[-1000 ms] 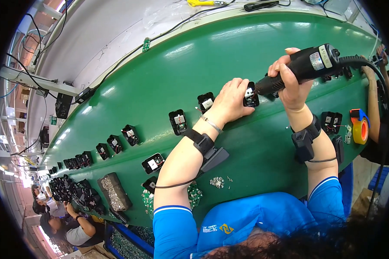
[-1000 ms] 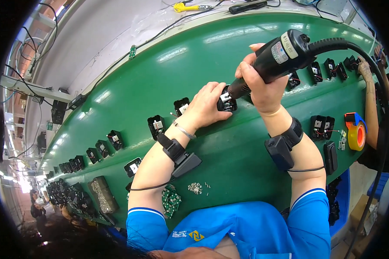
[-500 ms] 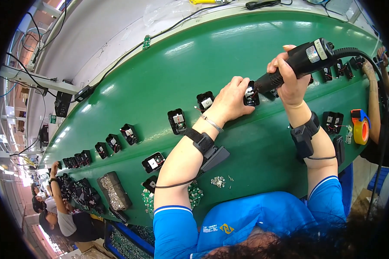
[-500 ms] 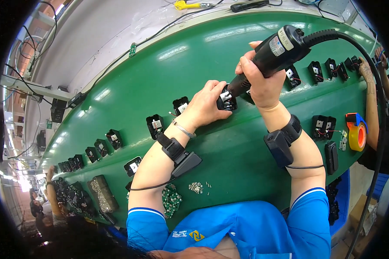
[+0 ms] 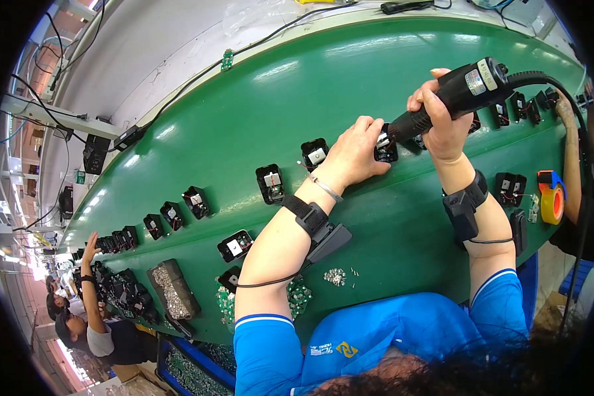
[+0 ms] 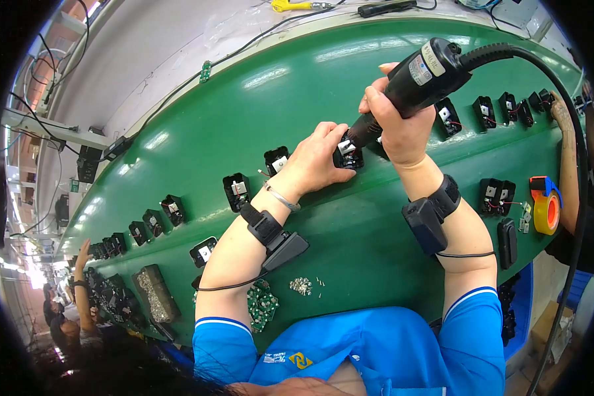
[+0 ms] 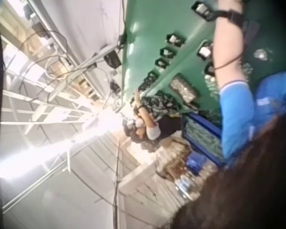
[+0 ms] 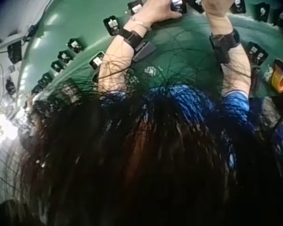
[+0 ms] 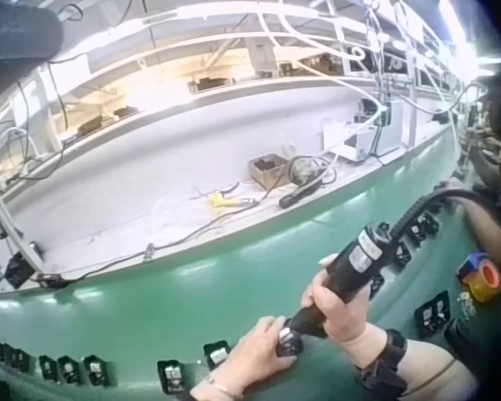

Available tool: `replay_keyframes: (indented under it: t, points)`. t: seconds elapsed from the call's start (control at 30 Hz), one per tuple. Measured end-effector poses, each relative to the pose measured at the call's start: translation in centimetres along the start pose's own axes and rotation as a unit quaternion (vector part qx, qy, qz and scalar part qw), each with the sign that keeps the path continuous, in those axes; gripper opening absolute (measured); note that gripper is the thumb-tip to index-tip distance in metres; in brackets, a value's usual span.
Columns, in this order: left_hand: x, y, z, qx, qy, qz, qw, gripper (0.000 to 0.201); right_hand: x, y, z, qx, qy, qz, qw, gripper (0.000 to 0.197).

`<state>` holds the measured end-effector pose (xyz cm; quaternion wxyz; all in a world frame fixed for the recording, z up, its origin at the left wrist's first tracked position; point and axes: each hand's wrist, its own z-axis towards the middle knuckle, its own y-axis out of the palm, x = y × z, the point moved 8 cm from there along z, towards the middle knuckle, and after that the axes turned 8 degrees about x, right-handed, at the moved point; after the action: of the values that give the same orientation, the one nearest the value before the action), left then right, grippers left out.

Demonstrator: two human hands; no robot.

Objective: The person picks up a screw by hand, places it into a black housing, and drives it in using a power screwdriver. This process is repeated for a second screw on the same housing before the person moves the unit aside and reaches for the next one.

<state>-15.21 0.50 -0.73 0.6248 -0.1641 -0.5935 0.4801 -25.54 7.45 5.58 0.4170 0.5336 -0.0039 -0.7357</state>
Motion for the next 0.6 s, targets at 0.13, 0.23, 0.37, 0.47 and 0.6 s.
replay_keyframes:
  t: [0.13,0.23,0.37,0.47,0.6]
  points:
    - [-0.1,0.0,0.0,-0.003,-0.003,0.001,1.000,0.065,0.3,0.2,-0.1,-0.008,0.001,-0.002,1.000,0.029]
    - [-0.2,0.1,0.1,-0.007,-0.006,-0.001,1.000,0.065,0.3,0.3,-0.1,-0.011,0.001,-0.002,1.000,0.029]
    - [-0.3,0.0,0.1,0.000,0.000,0.001,1.000,0.064,0.4,0.7,-0.4,-0.027,0.008,-0.006,1.000,0.029]
    - [-0.9,0.1,0.0,-0.001,-0.008,-0.014,1.000,0.064,0.9,1.1,-0.9,-0.047,0.009,-0.023,0.999,0.028]
    - [-1.5,0.4,-0.2,-0.005,-0.012,-0.020,1.000,0.063,1.4,1.7,-1.5,-0.088,-0.009,-0.028,0.996,0.028]
